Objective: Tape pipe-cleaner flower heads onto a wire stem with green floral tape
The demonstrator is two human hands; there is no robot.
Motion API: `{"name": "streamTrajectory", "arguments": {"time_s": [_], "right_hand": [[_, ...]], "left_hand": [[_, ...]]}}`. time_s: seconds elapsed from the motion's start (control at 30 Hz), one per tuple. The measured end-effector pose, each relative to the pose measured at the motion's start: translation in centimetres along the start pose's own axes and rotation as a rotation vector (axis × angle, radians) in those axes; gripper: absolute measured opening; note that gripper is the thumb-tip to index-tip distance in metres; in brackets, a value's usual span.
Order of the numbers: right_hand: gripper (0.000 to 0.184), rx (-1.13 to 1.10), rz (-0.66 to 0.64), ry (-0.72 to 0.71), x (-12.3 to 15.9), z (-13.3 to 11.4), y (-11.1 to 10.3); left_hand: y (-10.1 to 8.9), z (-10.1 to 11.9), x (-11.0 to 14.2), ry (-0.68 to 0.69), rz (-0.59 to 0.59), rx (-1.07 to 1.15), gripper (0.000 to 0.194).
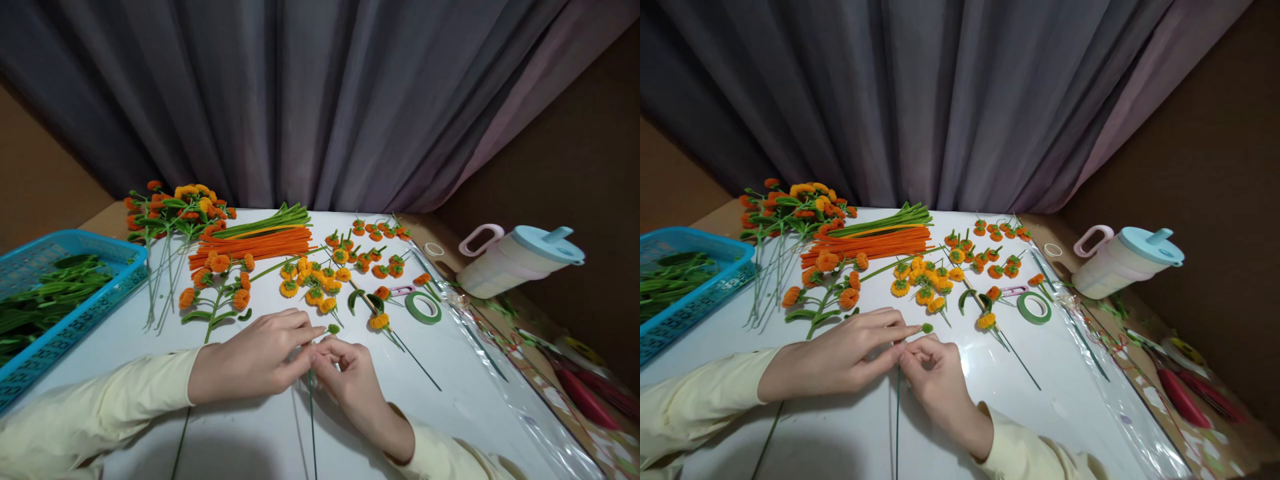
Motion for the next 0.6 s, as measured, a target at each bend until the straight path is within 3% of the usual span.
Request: {"name": "streamTrajectory", "arguments": {"time_s": [0.3,0.6], "right_hand": [[0.034,0.024,-0.062,0.002,-0.4,0.1,-0.5],[0.037,-0.109,-0.374,0.138,-2.2,0.2,-1.7]], "left_hand": [[-0.5,-1.1,-0.5,-0.017,-0.014,0.128,0.024],[-0.3,-1.2,-0.2,0.01,0.008,0.133,0.026]]}}
Point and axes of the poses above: each hand's wrist, its own x-axis away from the middle knuckle, its own y-axis out of the palm, z = x × y, the point moved 1 cm from there along -x, towards the middle knuckle, and after that the axes turned 9 degrees about y, right-handed, at the moved point
